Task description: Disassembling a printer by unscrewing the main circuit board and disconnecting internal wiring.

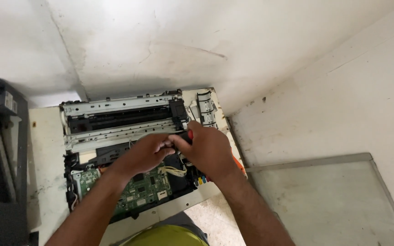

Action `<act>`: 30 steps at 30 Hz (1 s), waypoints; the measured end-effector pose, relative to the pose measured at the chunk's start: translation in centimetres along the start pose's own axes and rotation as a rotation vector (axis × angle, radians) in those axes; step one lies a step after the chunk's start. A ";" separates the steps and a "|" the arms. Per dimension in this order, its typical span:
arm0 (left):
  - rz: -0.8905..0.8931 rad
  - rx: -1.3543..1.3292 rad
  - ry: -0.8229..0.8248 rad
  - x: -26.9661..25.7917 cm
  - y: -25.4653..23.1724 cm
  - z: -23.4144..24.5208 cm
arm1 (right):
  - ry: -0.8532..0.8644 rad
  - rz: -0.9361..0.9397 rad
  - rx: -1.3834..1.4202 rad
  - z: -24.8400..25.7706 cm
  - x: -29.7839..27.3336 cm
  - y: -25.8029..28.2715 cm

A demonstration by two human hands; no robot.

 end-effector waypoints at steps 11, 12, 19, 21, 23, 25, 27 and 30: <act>-0.019 -0.174 0.000 -0.8 0.9 0.4 | 0.026 0.203 0.003 -0.2 -0.7 3.2; -0.007 -0.187 0.012 -0.8 1.0 0.4 | 0.046 0.298 0.037 -0.1 -1.0 4.0; -0.087 -0.161 0.019 -0.1 2.1 0.1 | -0.010 0.277 -0.097 -0.5 -1.3 3.7; -0.103 -0.188 0.049 -0.4 1.1 0.4 | 0.038 0.306 -0.057 -0.6 -1.4 4.1; -0.077 -0.180 0.054 -0.3 2.5 -0.1 | 0.080 0.339 -0.037 -0.5 -1.4 4.5; -0.051 -0.176 0.068 -0.3 2.6 -0.3 | 0.124 0.360 -0.017 -0.3 -1.3 4.7; -0.060 -0.226 0.060 -0.6 1.4 0.2 | 0.190 0.402 -0.009 -0.4 -1.3 4.9; -0.104 -0.238 0.102 -0.8 1.1 -0.1 | 0.281 0.504 0.086 -0.4 -2.1 5.5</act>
Point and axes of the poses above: each hand's wrist, its own x-axis towards the middle knuckle, its own z-axis out of the back of the hand, y = z × x, the point moved 7 cm from there along x, towards the middle knuckle, and after that the axes turned 15 degrees about x, right-handed, at the moved point
